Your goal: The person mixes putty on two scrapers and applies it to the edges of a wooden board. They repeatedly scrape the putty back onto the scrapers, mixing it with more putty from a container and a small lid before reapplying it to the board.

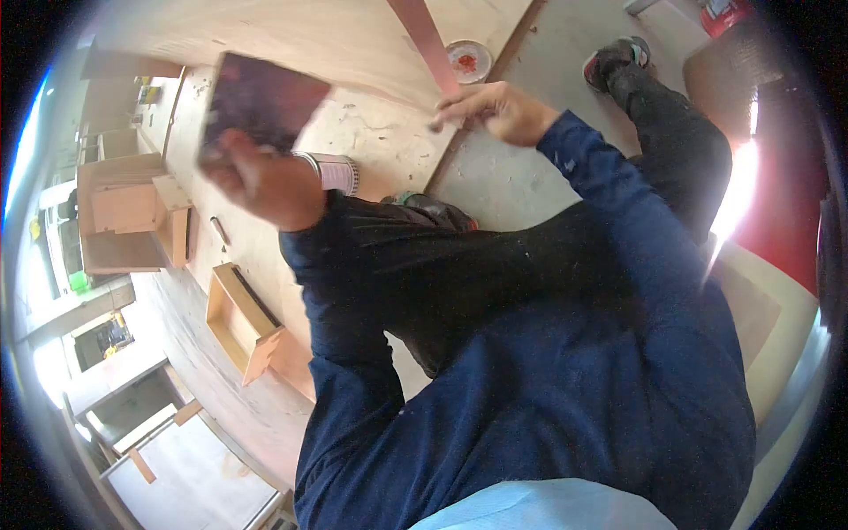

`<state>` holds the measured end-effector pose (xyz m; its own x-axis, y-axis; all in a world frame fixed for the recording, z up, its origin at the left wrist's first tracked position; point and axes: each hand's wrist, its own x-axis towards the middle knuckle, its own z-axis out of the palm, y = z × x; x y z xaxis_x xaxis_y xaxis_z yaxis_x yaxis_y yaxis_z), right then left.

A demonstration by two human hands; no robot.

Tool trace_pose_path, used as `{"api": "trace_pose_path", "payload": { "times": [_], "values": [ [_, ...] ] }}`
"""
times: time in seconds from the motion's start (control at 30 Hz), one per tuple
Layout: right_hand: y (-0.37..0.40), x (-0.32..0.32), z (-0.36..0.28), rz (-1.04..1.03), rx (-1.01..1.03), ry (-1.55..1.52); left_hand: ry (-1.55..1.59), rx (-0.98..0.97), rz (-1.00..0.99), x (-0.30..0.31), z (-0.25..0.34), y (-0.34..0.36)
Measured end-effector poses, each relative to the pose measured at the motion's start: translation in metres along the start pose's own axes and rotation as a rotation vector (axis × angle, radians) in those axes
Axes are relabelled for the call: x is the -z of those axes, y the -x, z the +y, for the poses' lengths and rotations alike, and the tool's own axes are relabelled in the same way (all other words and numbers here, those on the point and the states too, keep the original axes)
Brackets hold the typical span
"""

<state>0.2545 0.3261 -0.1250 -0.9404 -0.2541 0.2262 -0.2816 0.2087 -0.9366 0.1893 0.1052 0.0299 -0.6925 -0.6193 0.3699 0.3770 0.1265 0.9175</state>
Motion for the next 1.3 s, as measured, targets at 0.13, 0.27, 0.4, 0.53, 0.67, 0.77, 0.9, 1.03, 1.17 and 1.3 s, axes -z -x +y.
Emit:
{"api": "trace_pose_path", "payload": {
  "times": [0.13,0.27,0.4,0.53,0.67,0.77,0.9,1.03,1.17,1.3],
  "values": [
    [0.04,-0.017,0.124,0.269,-0.548,-0.392,-0.224,-0.525,-0.432,0.033,-0.047,-0.052],
    [0.071,-0.055,0.184,0.548,-0.767,-0.666,0.18,0.191,-0.564,0.052,-0.05,-0.04],
    [0.074,-0.083,0.227,0.624,-0.907,-0.557,-0.25,0.185,-0.657,0.075,-0.053,-0.041],
    [0.063,-0.115,0.265,0.73,-0.868,-0.483,0.022,0.374,-0.611,0.096,-0.093,-0.073],
    [0.043,-0.132,0.251,0.85,-0.821,-0.691,0.05,0.44,-0.582,0.096,-0.089,-0.067],
    [0.038,-0.136,0.243,0.907,-0.815,-0.797,0.176,0.614,-0.403,0.09,-0.083,-0.061],
    [0.035,-0.137,0.25,0.976,-0.756,-0.811,0.247,0.635,-0.459,0.097,-0.086,-0.062],
    [0.035,-0.133,0.251,0.968,-0.794,-0.806,0.216,0.636,-0.469,0.091,-0.078,-0.054],
    [0.036,-0.128,0.243,0.967,-0.796,-0.818,0.222,0.707,-0.461,0.089,-0.077,-0.053],
    [0.033,-0.13,0.249,1.006,-0.764,-0.807,0.148,0.671,-0.391,0.078,-0.067,-0.041]
  ]
}}
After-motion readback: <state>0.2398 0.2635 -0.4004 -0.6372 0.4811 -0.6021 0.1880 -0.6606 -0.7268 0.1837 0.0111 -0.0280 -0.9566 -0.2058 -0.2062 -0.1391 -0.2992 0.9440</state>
